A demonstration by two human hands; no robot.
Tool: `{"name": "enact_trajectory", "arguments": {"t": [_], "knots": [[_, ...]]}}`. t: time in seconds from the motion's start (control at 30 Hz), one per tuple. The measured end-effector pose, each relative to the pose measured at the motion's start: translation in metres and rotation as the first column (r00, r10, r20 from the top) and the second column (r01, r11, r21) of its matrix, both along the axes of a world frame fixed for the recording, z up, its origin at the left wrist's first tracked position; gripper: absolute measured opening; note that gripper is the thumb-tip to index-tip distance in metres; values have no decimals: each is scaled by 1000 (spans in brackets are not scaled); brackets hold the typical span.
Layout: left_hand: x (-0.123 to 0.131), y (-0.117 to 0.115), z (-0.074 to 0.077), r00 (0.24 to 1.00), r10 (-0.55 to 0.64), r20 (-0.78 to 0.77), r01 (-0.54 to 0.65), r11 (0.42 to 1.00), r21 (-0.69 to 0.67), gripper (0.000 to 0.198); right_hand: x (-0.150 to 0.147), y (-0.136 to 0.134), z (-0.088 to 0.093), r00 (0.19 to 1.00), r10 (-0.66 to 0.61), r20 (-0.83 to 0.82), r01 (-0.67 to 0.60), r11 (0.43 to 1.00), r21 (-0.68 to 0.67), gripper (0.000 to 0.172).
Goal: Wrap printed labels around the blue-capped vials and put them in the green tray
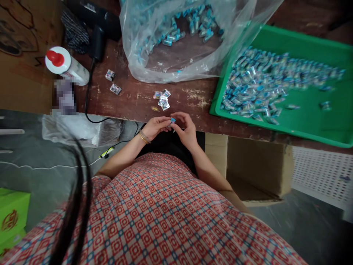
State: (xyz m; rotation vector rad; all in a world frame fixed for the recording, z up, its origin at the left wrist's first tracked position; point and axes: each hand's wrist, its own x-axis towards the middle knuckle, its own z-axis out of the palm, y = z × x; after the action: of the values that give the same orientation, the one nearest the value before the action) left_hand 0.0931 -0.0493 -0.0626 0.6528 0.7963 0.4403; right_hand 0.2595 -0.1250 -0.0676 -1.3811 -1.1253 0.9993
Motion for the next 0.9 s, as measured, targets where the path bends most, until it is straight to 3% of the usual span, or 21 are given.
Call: {"name": "enact_trajectory", "arguments": {"t": [0.07, 0.2, 0.33, 0.4, 0.43, 0.5, 0.57, 0.6, 0.67, 0.73, 0.8, 0.9], "knots": [[3, 1, -1, 1000, 2, 8, -2, 1000, -5, 53, -3, -1, -4, 997, -8, -73, 7, 1000, -13, 41], [13, -3, -3, 999, -49, 25, 49, 999, 4, 54, 10, 3, 1, 1000, -8, -30, 8, 1000, -6, 24], [16, -4, -7, 990, -113, -85, 125, 980, 155, 49, 85, 12, 13, 962, -264, 75, 256, 961, 105, 25], [12, 4, -10, 972, -59, -228, 131, 939, 318, 37, 141, 14, 14, 865, -453, 217, 415, 888, 198, 25], [8, 11, -13, 949, 10, -315, 131, 898, 421, 30, 167, 15, 14, 778, -543, 317, 485, 839, 248, 24], [2, 28, -18, 856, 217, -469, 154, 760, 632, 18, 204, 17, 11, 536, -642, 548, 562, 756, 336, 28], [1, 46, -24, 719, 418, -555, 232, 608, 759, 14, 210, 22, 10, 350, -634, 690, 536, 739, 408, 42], [3, 55, -28, 657, 478, -583, 281, 562, 778, 15, 200, 27, 10, 338, -604, 722, 484, 769, 417, 47], [9, 69, -34, 576, 524, -627, 363, 524, 771, 17, 163, 42, 10, 471, -503, 725, 338, 862, 379, 46], [15, 78, -38, 562, 512, -650, 403, 516, 756, 12, 118, 64, 8, 660, -305, 687, 171, 951, 258, 31], [16, 84, -40, 597, 475, -646, 399, 523, 753, 9, 85, 91, 4, 780, -155, 607, 66, 984, 167, 22], [5, 87, -42, 702, 395, -593, 332, 555, 763, 15, 74, 143, -5, 858, -55, 510, -17, 991, 136, 19]]}}
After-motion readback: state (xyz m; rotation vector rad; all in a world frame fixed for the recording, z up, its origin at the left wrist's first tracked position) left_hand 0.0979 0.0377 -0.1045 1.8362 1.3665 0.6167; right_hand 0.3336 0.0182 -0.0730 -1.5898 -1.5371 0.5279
